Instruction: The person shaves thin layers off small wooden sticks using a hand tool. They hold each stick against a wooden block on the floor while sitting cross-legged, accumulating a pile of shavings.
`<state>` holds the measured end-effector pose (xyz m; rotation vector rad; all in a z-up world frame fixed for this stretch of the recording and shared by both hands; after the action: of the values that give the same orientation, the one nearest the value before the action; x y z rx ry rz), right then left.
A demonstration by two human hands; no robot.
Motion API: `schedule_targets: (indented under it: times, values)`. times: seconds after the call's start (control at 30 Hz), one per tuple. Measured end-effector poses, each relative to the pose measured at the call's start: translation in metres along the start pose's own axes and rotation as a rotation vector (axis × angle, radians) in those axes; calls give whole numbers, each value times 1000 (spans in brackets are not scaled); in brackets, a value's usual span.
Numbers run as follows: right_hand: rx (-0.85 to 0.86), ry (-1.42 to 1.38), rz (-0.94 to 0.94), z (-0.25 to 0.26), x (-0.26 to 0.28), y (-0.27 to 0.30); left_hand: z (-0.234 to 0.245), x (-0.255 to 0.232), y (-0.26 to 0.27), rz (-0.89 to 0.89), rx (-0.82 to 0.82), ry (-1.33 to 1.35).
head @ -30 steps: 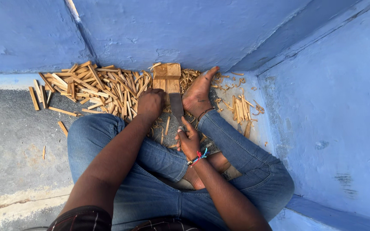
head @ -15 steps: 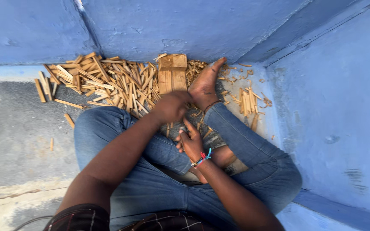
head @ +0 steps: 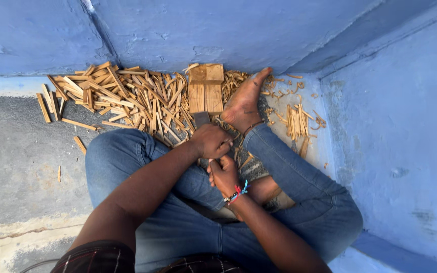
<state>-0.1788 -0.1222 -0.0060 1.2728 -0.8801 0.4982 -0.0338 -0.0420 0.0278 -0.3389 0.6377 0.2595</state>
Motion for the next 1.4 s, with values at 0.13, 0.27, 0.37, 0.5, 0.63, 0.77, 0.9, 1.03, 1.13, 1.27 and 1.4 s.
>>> schedule_targets:
  times: [0.13,0.27,0.37,0.5,0.63,0.77,0.9,1.03,1.13,1.27,1.4]
  values:
    - [-12,11,-24,-1,-2,-1,4,-1,1,26,-4,13]
    - [1,9,-14,0,-5,-7,0,8,-4,66,73,11]
    - [-12,17,-23,-1,1,-14,-5,21,-10,44,73,11]
    - [-10,-15,43,-5,29,-52,-3,53,-33,129,226,-204]
    - [-26,-50,17,-18,49,-84,23,88,-52,138,2,-113]
    - [-8,-72,90,-18,34,-83,10,85,-42,111,-32,-65]
    - [35,-45,148,-12,34,-85,19,73,-39,-40,-262,74]
    - [-26,-68,298,-10,35,-58,40,41,-39,-127,-202,-111]
    - [-115,-121,492,-14,43,-44,55,10,-27,-312,-512,-154]
    - [-197,-156,159,16,61,-39,67,-3,0,-142,-577,-184]
    - [-131,-48,192,41,44,-17,74,41,15,559,-493,-8]
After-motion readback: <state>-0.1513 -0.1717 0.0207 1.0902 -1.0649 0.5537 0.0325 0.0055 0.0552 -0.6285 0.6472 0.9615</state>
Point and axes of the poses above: each hand's wrist, its own y-axis away from the middle knuckle, its own z-axis out of the back of the hand, x = y × z, the point moved 1 cm from there along -y, towards the middle knuckle, and after that the axes turned 8 degrees about -z, right-handed, at the moved point
